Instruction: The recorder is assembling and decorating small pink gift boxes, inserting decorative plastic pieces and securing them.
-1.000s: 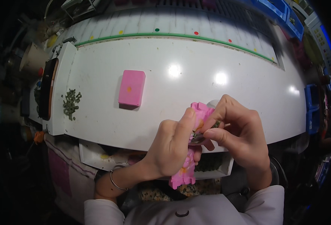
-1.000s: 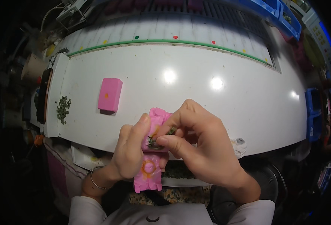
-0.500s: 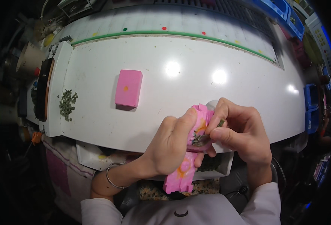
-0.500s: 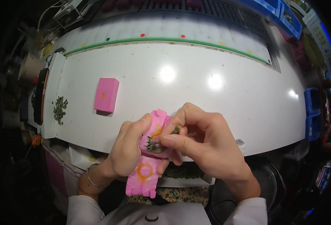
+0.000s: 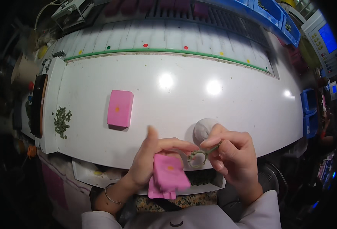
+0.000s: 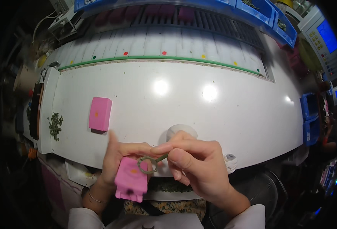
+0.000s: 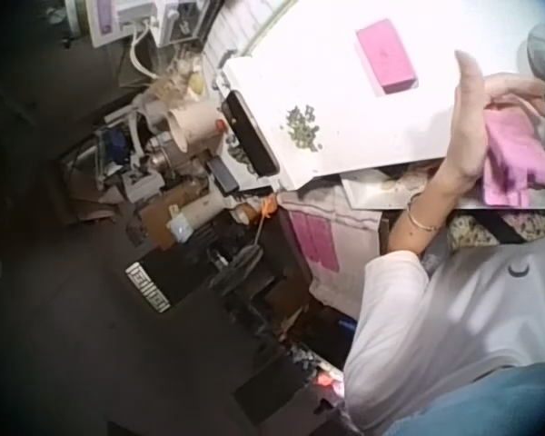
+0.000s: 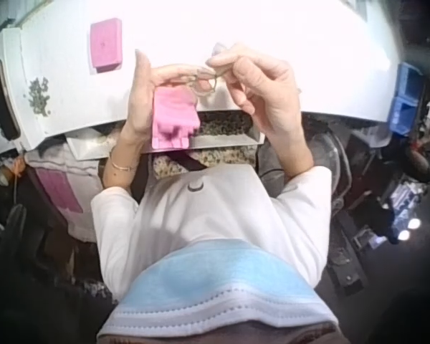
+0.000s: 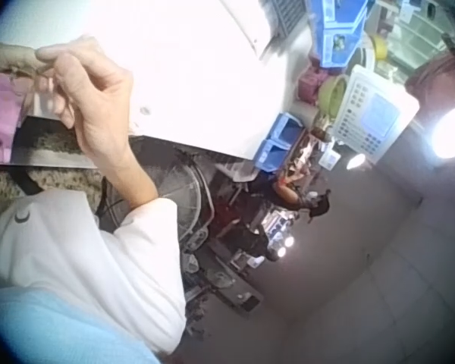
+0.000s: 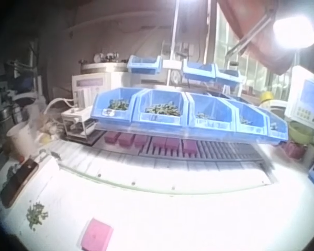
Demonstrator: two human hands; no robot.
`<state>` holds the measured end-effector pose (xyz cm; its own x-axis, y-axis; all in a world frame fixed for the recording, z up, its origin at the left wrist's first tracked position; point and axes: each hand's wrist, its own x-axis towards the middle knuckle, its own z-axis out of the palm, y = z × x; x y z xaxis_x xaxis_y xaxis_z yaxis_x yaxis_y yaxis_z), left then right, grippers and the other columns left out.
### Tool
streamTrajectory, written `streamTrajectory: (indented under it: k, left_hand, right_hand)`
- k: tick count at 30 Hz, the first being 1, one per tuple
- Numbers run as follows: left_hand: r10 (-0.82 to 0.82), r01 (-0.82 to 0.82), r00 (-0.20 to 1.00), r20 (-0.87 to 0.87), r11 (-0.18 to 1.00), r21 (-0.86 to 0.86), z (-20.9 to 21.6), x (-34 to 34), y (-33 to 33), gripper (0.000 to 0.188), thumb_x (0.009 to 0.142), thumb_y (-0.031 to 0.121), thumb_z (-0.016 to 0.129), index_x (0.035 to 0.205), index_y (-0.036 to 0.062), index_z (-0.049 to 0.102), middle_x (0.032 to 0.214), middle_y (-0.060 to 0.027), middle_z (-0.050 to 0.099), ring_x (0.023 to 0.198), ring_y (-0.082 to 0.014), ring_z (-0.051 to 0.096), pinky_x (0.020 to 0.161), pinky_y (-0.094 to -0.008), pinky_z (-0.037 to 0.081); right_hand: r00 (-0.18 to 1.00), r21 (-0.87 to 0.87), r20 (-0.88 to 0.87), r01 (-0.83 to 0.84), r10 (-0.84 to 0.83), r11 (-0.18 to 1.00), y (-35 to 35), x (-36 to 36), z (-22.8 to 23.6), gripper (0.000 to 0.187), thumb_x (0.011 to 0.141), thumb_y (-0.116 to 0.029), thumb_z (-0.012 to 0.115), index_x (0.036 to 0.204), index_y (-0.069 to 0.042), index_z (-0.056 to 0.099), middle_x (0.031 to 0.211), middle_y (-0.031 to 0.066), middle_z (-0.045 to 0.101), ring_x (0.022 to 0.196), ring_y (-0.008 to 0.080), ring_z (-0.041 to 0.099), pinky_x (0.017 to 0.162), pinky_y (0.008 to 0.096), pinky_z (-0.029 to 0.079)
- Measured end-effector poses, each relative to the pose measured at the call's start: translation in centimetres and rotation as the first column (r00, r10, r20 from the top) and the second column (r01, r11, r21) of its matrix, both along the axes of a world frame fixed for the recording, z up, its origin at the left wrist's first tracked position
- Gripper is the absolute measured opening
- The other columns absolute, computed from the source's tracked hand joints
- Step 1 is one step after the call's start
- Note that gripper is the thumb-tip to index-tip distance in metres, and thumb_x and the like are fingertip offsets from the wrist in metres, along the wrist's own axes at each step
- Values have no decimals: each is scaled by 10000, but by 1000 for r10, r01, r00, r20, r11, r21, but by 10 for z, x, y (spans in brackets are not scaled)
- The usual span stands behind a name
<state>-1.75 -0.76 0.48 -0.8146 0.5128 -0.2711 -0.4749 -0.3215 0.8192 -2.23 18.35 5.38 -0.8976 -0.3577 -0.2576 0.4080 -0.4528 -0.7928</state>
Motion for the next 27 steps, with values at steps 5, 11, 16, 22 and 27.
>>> streamTrajectory:
  k: [5, 11, 16, 22, 27]
  left_hand:
    - [220, -210, 959, -177, 975, 74, 20, 10, 13, 433, 912, 327, 498, 1075, -69, 566, 968, -100, 608, 756, -96, 547, 694, -225, 454]
    - [246, -271, 943, -224, 959, -85, 24, 14, 8, 138, 801, -13, 653, 935, -31, 621, 889, -51, 605, 741, -73, 536, 668, -213, 442]
    - [234, -298, 918, -319, 939, -170, 30, 14, 12, 72, 804, -10, 619, 859, -51, 598, 788, -79, 596, 614, -72, 522, 565, -202, 403]
    - [142, -259, 888, -438, 940, -220, 23, 15, 9, 108, 788, 14, 658, 884, -16, 618, 807, -64, 600, 727, -97, 569, 658, -221, 442]
    - [97, -270, 879, -466, 908, -321, 20, 12, 5, 106, 758, 2, 671, 857, 2, 633, 798, -64, 623, 729, -102, 598, 661, -230, 469]
  right_hand:
    - [916, 411, -394, 255, -81, 875, -13, 13, -9, 214, 833, -35, 612, 1039, -6, 661, 791, 63, 549, 597, 81, 495, 506, 184, 383]
    - [664, 622, -726, 521, 180, 585, -14, 21, -6, 305, 694, 20, 705, 996, -5, 666, 758, 88, 592, 589, 147, 542, 501, 223, 416]
    - [522, 647, -763, 599, 382, 472, -13, 22, -5, 207, 710, 24, 685, 910, 12, 632, 668, 88, 559, 544, 189, 539, 487, 245, 424]
    - [919, 634, -307, 2, 249, 773, -1, 19, 3, 130, 861, -94, 572, 781, 8, 577, 585, 15, 467, 489, 97, 422, 445, 241, 321]
    - [843, 499, 236, -531, 483, 684, 15, 11, 4, 407, 971, -300, 418, 707, -17, 545, 548, -41, 426, 488, 48, 348, 453, 218, 270]
